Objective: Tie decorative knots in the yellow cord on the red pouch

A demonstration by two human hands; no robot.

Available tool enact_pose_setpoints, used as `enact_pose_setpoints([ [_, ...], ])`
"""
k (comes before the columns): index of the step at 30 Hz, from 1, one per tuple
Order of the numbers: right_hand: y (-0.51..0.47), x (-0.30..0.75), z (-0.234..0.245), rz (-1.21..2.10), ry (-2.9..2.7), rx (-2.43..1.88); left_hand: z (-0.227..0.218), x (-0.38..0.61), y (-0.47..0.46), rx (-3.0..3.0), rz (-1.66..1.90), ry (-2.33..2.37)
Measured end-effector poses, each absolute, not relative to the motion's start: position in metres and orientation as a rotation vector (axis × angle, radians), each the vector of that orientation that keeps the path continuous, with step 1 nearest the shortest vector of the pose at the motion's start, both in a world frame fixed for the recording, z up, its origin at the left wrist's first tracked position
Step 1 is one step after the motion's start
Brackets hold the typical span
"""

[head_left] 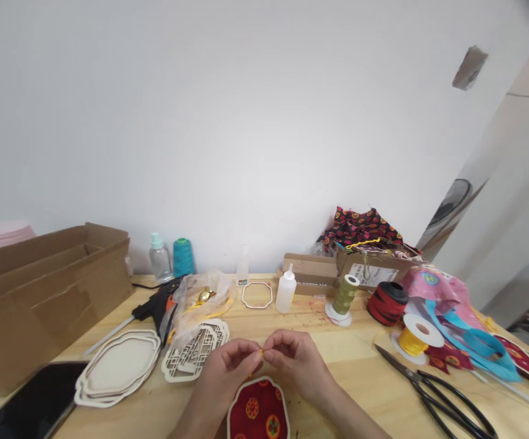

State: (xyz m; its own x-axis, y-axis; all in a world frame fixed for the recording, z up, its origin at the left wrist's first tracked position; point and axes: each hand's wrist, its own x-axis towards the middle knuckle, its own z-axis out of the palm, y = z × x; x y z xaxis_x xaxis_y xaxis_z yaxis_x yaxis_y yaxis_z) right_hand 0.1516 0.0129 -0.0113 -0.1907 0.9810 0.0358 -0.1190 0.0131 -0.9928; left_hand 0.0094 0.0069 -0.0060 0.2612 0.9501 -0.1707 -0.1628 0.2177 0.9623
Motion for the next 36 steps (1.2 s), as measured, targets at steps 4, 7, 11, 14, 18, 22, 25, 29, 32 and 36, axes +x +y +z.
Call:
enact_pose_setpoints([
  [4,0.013,0.154,-0.011,1.339,-1.294,-1.028,-0.003,0.009,0.007,1.103,0.974,1.031],
  [7,0.013,0.156,-0.009,1.338,-1.311,-1.013,-0.006,0.007,0.009,1.128,0.951,1.022],
  [11,0.014,0.156,-0.008,1.385,-1.318,-0.955,-0.008,0.004,0.013,1.17,0.911,0.969],
  [14,0.016,0.156,-0.01,1.408,-1.311,-0.916,-0.008,0.004,0.014,1.233,0.917,0.971],
  [18,0.017,0.157,-0.012,1.398,-1.316,-0.9,-0.011,0.004,0.013,1.31,0.898,0.997],
  [22,0.017,0.158,-0.012,1.376,-1.335,-0.895,-0.017,0.006,0.013,1.328,0.935,1.015],
  [25,0.018,0.158,-0.016,1.335,-1.35,-0.909,-0.021,0.008,0.015,1.253,0.978,1.029],
  [29,0.021,0.153,-0.019,1.19,-1.405,-0.996,-0.024,0.009,0.019,1.112,1.028,1.022],
  [32,0.022,0.16,-0.001,0.972,-1.503,-1.103,-0.027,0.005,0.022,0.919,1.032,1.111],
  [36,0.002,0.21,0.038,0.594,-1.693,-1.273,-0.03,-0.007,0.029,0.684,0.977,1.187],
])
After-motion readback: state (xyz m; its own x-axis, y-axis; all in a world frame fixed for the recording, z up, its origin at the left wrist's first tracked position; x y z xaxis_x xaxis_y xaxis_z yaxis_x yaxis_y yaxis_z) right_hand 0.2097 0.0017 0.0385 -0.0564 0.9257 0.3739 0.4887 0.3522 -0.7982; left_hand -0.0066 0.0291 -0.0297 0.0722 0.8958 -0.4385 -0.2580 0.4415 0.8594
